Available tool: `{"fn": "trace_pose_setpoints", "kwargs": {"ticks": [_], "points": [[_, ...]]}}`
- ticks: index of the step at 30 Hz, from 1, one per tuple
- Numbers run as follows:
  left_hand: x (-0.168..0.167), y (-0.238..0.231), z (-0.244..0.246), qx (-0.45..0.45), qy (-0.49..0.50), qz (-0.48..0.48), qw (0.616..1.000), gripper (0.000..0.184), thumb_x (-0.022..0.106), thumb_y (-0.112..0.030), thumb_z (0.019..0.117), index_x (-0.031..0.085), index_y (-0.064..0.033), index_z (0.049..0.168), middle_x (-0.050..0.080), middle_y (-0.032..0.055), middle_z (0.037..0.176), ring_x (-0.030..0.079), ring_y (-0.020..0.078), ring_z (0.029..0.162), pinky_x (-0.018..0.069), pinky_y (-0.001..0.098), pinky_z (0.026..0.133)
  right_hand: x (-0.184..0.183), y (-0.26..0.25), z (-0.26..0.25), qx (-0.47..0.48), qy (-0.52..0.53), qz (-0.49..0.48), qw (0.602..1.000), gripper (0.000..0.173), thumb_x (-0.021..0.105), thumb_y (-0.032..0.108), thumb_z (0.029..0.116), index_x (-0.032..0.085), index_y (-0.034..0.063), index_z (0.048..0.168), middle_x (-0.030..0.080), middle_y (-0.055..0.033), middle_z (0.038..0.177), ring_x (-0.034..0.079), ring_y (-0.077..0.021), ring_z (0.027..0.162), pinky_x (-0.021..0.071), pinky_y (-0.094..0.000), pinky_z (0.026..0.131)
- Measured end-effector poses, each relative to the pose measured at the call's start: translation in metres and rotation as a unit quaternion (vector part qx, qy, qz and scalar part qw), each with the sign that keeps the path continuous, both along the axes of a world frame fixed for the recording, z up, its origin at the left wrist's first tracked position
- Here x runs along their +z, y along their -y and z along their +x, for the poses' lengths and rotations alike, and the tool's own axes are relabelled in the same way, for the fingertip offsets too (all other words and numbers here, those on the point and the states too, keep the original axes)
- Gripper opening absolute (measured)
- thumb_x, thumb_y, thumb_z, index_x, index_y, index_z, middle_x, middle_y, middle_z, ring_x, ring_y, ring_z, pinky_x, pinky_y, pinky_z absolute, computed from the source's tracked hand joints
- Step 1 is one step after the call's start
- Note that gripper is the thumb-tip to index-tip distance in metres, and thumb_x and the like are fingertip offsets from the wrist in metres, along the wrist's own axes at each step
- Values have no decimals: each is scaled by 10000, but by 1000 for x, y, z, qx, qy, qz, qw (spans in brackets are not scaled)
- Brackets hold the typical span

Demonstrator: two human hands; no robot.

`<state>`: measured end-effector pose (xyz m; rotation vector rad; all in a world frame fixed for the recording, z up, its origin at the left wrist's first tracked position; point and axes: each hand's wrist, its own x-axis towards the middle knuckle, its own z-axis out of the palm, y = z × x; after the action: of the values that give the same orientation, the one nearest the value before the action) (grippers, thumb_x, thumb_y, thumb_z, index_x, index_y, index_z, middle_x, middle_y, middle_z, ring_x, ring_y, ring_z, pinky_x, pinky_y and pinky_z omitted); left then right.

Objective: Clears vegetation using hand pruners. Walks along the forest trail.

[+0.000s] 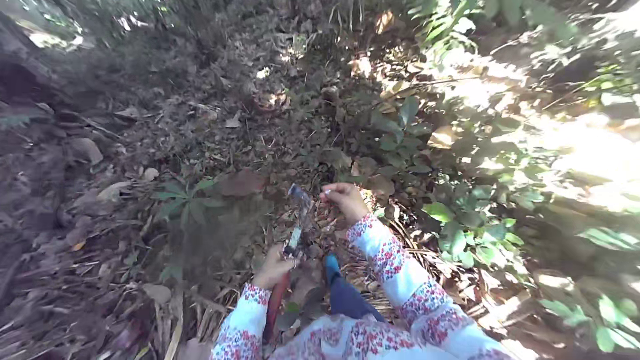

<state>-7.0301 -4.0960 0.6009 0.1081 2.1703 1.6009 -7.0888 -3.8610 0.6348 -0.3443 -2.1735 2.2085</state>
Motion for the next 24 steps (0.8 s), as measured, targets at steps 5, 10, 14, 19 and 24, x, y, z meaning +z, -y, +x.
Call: {"fn": "trace_pose_setpoints", "kwargs": {"ticks": [5, 10, 14, 19, 24], "points": [[4, -27, -164, 49, 37, 51, 997, 284, 626, 42, 818, 603, 41, 1101, 655, -14, 848, 633, 27, 710, 568, 237, 694, 8, -13, -191, 34, -23, 11, 999, 161, 621, 105, 1010, 662, -40, 952, 685, -72, 818, 616, -99, 726, 515, -302, 718], [29, -31, -299, 64, 38, -29, 997, 328, 684, -7, 817, 635, 64, 1133, 687, 63, 931, 664, 80, 789, 585, 300, 762, 26, 5, -345, 167, 2, 12, 986, 244, 738, 30, 900, 676, -73, 1113, 682, -134, 966, 635, -147, 849, 550, -335, 806], [28, -22, -407, 82, 39, -70, 993, 300, 682, -15, 847, 641, 58, 1135, 685, 64, 920, 657, 77, 765, 577, 295, 747, 22, 31, -468, 191, 18, 41, 981, 183, 751, 26, 885, 664, -78, 1009, 642, -100, 867, 582, -116, 768, 509, -297, 743], [2, -7, -571, 95, 12, -90, 991, 300, 694, -63, 824, 669, 47, 1102, 703, 86, 922, 673, 125, 803, 577, 360, 776, 3, 53, -641, 205, 4, 185, 961, 253, 600, 174, 1033, 673, -65, 988, 650, -176, 892, 614, -257, 841, 500, -456, 825], [28, 9, -770, 75, 28, -78, 994, 266, 668, -23, 869, 648, 63, 1119, 689, 99, 904, 668, 131, 770, 584, 352, 758, 28, 46, -834, 132, 27, 237, 962, 340, 453, 178, 1098, 652, -86, 1177, 682, -257, 1066, 665, -358, 1006, 505, -517, 948]]}}
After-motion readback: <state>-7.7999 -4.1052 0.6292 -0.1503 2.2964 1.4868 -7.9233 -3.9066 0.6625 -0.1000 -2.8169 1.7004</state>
